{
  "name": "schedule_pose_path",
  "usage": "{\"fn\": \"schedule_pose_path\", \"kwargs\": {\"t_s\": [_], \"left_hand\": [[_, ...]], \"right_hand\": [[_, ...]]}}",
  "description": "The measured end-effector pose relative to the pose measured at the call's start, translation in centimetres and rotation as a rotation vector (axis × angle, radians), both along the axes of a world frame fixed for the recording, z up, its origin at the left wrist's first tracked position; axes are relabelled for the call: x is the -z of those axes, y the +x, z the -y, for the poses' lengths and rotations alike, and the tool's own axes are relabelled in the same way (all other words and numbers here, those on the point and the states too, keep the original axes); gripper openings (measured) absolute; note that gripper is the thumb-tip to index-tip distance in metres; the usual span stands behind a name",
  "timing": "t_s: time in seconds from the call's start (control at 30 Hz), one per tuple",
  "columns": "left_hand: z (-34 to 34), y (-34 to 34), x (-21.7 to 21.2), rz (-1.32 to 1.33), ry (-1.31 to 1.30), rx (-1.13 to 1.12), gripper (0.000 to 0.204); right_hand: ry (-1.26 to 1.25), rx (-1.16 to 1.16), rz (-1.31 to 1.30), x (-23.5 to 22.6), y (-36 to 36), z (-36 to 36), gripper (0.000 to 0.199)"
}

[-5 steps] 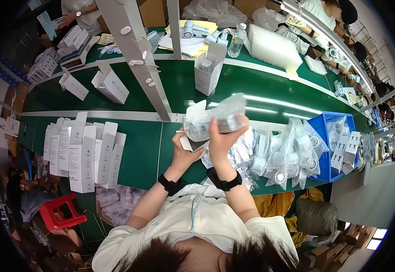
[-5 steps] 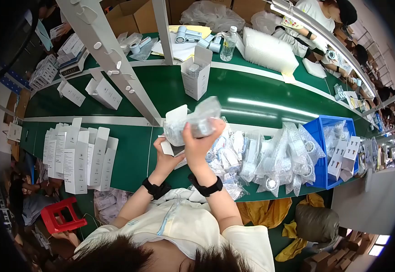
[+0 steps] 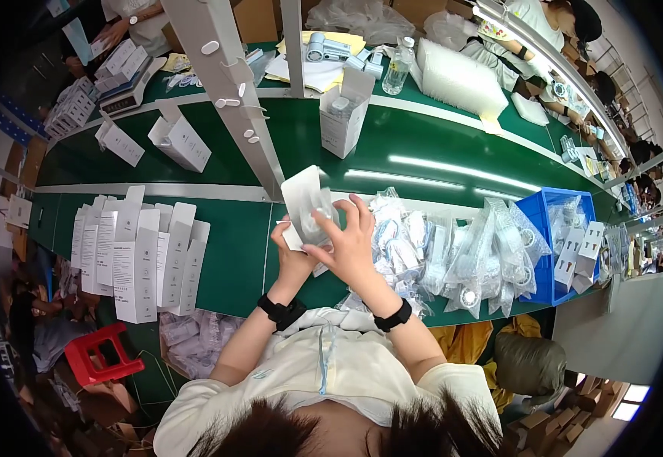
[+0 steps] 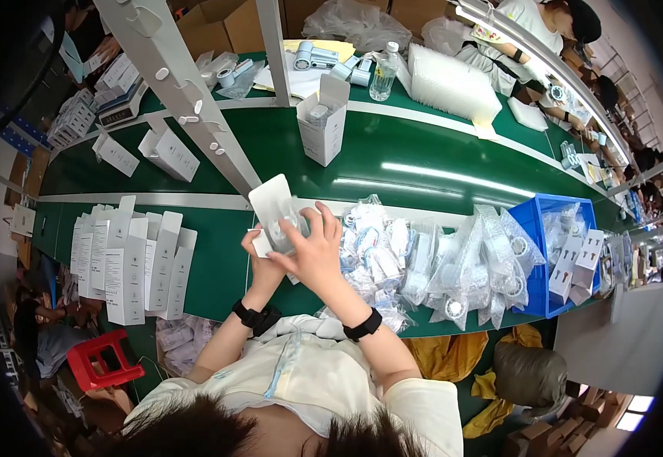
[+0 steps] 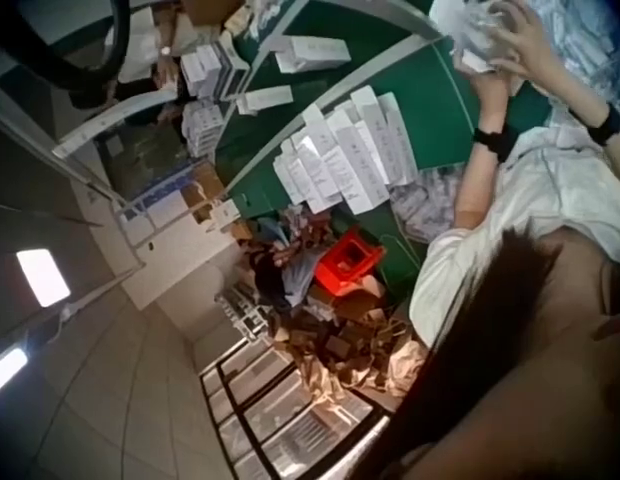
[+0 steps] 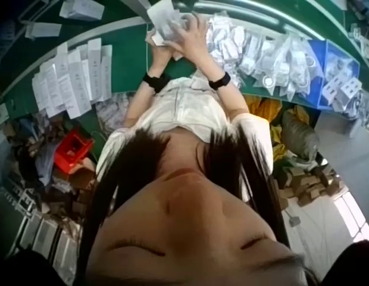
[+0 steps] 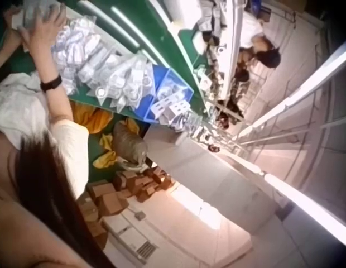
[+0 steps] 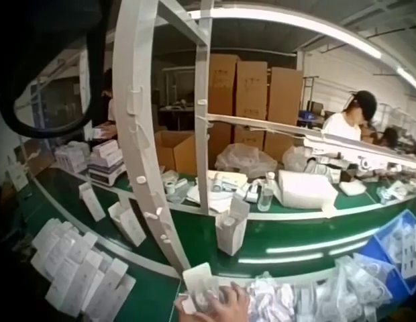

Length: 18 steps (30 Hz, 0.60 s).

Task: The person packages handheld fans by placing a charging cable and a bubble-wrapped fan into a cardboard box. They repeat this process for several units, occasionally organizing the boxes and components on the assembly line.

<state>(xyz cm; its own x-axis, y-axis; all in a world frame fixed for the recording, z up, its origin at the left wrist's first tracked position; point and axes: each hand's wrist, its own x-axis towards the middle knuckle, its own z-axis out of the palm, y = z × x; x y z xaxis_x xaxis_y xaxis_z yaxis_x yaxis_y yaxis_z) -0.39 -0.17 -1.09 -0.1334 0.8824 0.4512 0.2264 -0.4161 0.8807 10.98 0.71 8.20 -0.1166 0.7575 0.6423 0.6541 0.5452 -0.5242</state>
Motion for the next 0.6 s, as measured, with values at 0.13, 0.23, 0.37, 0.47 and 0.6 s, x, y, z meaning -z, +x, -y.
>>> {"fn": "schedule_pose_path", "kwargs": {"t_s": [0.13, 0.23, 0.37, 0.47, 0.6], "left_hand": [[0.3, -2.6, 1.8, 0.044, 0.069, 0.095, 0.082], [0.7, -3.2, 2.5, 0.105, 0.118, 0.151, 0.082], [1.0, -4.7, -1.0, -0.189, 0.143, 0.235, 0.074], [2.3, -5.2, -4.2, -0.285, -0.138, 0.143, 0.051], [2.2, -5.3, -6.0, -0.276, -0.117, 0.054, 0.026]], "right_hand": [[-0.247, -0.023, -0.164, 2.5, 5.0, -2.6, 0.031], [-0.33, 0.29, 0.29, 7.1, 10.4, -8.4, 0.04], [-0.71, 0.327, 0.595, 10.9, 12.4, -11.0, 0.041], [-0.856, 0.246, 0.617, 11.5, 13.1, -11.9, 0.038], [-0.71, 0.038, 0.426, 11.2, 14.5, -10.8, 0.028]]}}
